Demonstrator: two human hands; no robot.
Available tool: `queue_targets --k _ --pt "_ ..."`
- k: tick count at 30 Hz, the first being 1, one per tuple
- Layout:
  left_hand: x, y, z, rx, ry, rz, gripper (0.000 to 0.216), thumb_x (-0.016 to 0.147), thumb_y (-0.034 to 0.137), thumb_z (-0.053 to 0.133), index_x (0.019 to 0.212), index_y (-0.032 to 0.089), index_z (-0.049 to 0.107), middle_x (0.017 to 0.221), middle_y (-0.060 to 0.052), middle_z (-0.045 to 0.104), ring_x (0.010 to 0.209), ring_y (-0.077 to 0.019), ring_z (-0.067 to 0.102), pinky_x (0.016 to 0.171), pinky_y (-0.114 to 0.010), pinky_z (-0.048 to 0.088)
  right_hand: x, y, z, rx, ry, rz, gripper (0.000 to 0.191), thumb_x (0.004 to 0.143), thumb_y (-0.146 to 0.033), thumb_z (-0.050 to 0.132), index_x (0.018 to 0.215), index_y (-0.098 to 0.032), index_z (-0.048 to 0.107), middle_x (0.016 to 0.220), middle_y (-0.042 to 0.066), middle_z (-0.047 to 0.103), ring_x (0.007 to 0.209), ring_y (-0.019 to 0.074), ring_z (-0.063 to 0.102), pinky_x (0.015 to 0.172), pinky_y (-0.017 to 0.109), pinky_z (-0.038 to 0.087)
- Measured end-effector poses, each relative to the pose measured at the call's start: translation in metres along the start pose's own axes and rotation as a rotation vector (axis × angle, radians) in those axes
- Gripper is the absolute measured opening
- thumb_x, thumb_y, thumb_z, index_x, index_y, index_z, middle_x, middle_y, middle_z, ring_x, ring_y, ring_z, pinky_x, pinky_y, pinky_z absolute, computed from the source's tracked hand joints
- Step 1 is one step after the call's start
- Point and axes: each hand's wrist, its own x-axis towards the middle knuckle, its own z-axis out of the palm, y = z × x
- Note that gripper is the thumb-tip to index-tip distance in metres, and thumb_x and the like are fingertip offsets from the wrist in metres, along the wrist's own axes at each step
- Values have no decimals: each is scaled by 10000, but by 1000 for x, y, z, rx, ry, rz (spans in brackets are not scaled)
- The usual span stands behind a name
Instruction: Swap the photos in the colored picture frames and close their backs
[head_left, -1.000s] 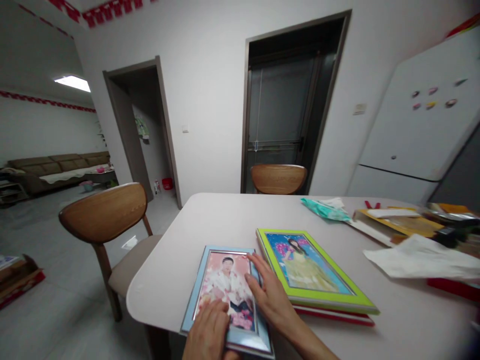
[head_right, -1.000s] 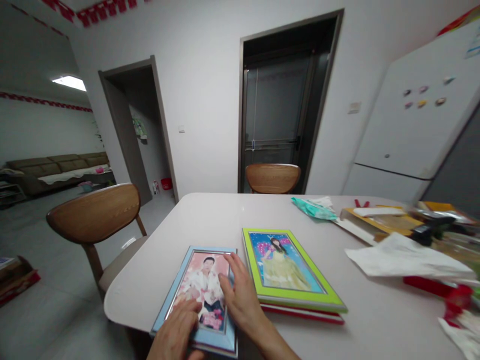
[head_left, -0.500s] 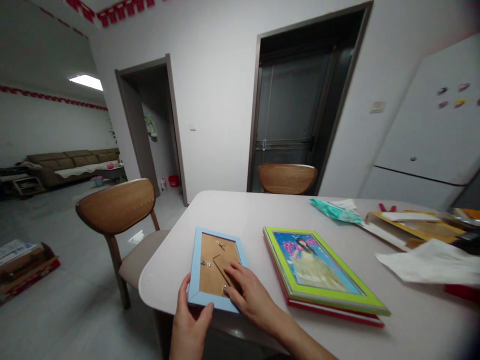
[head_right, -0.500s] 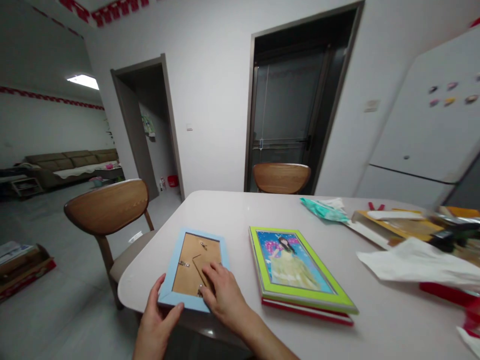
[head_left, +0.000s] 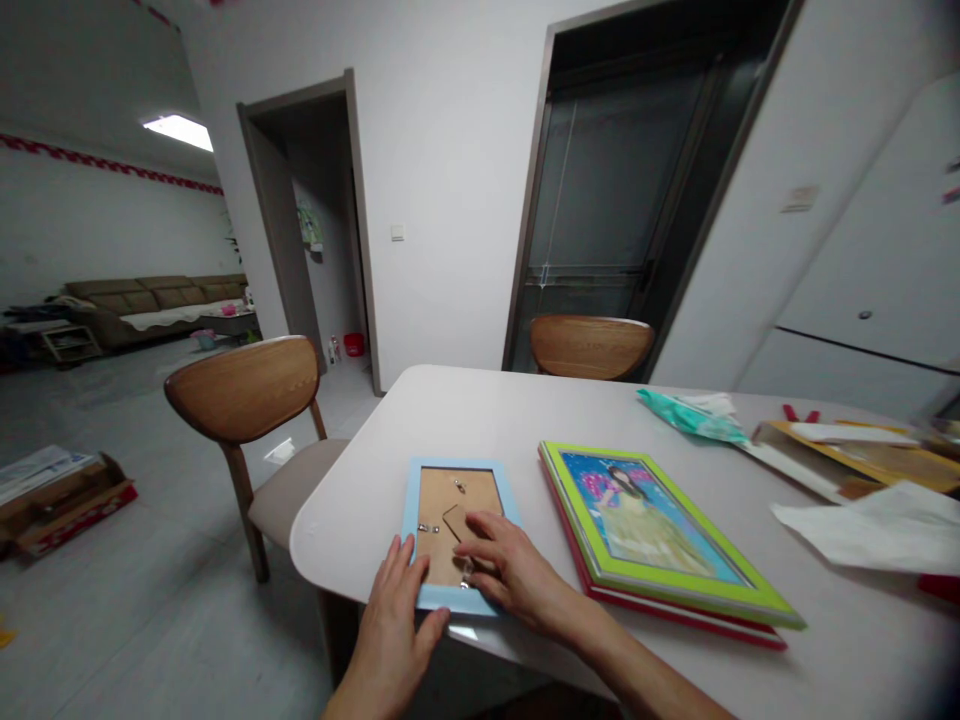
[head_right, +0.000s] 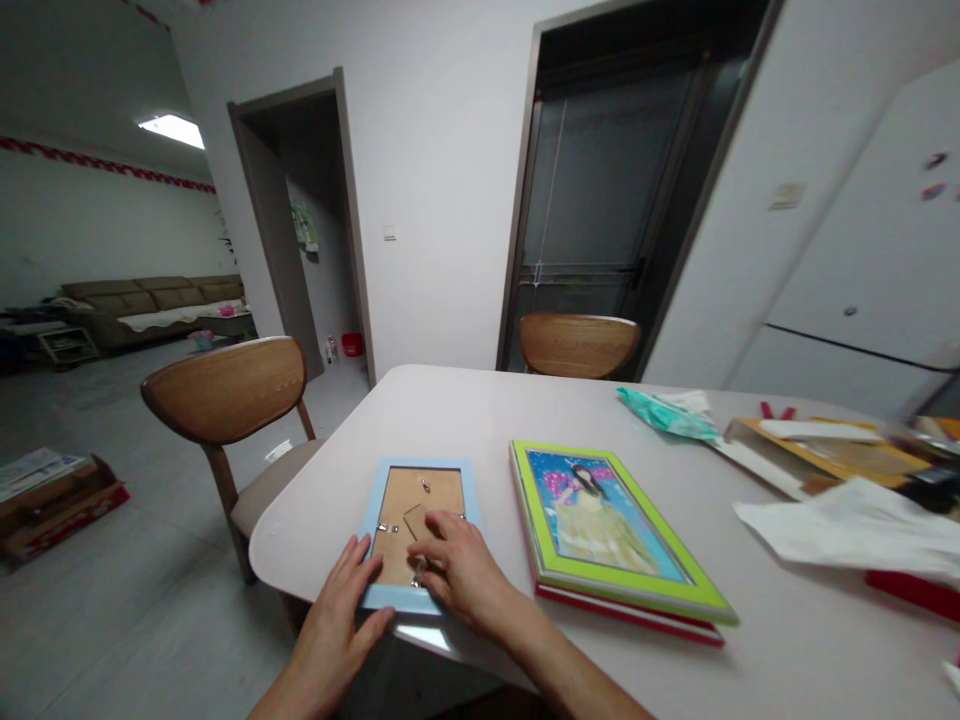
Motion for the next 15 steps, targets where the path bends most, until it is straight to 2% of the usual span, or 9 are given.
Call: queue_targets --k 3,7,15 --pt "3 2 -4 16 -50 78 342 706 186 504 1048 168 511 1280 -109 400 1222 -228 263 986 -456 254 5 1 0 60 -22 -56 169 702 -217 545 821 -249 660 1103 68 502 1061 191 424 880 331 328" --pt "6 3 -5 34 -73 134 264 694 173 521 957 192 541 1220 -95 476 1180 -233 347 974 -481 263 9 4 8 79 3 -59 113 698 -232 559 712 -234 671 1049 54 538 1019 182 450 853 318 348" --pt "4 2 -2 29 -15 145 223 674 160 550 895 191 539 1183 -99 511 1143 -237 400 960 -477 299 15 -2 9 37 56 9 140 732 -203 498 740 -202 637 939 36 576 889 158 492 797 288 361"
